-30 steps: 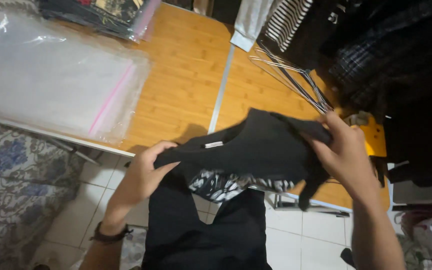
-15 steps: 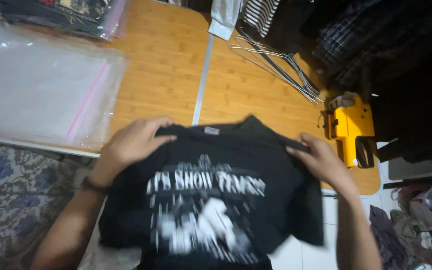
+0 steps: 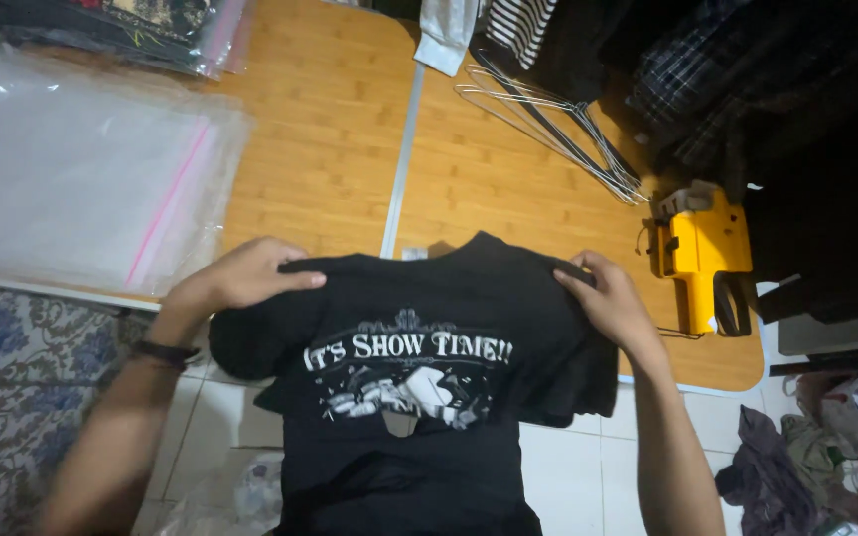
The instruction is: The person unfolds a black t-shirt on a low table, smooths it out, and uses a handheld steamer to press the fabric. They then place the shirt on a hanger and hang it on a nearby clothing rack. Finally, they remove another t-shirt from a plastic bag and begin to unfold it.
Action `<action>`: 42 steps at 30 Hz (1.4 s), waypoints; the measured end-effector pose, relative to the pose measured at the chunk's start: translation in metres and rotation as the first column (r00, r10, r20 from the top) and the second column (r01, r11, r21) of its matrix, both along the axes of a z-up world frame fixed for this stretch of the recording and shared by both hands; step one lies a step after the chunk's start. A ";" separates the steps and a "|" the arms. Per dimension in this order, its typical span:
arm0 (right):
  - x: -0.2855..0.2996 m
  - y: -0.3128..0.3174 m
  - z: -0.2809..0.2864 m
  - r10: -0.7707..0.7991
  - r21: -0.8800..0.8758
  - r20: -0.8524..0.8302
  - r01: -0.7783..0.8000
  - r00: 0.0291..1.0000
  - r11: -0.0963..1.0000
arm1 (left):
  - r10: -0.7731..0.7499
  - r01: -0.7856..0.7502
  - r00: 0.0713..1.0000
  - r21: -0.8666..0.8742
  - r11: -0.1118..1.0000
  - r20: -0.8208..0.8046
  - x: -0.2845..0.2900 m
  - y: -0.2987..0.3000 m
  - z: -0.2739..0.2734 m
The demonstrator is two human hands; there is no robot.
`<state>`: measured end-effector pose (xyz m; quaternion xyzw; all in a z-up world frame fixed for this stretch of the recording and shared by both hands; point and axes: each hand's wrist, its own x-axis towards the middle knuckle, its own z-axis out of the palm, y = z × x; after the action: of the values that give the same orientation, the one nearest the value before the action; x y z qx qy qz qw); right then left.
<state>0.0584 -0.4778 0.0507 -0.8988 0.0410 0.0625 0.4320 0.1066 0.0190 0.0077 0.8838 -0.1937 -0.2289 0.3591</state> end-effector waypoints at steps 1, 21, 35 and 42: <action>-0.008 -0.006 0.003 0.000 0.000 0.002 0.000 1.000 1.000 | 0.000 0.000 1.000 0.000 1.000 0.002 -0.009 0.000 0.015; -0.071 -0.026 0.180 -0.054 -0.152 0.447 0.135 0.893 0.979 | 0.029 -0.041 0.875 0.015 0.999 0.483 -0.017 -0.011 0.213; 0.103 -0.057 -0.030 -0.034 -0.241 0.093 0.056 0.995 0.969 | 0.359 -0.254 0.854 -0.301 0.919 0.376 0.112 -0.032 0.003; 0.006 -0.011 -0.025 0.139 -0.247 -0.344 -0.232 0.929 0.941 | 0.303 -0.233 0.911 -0.256 0.938 0.280 0.067 -0.037 -0.040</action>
<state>0.0644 -0.4888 0.0254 -0.9287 0.0334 0.2428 0.2783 0.1732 -0.0182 -0.0323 0.8826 -0.1487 -0.0106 0.4459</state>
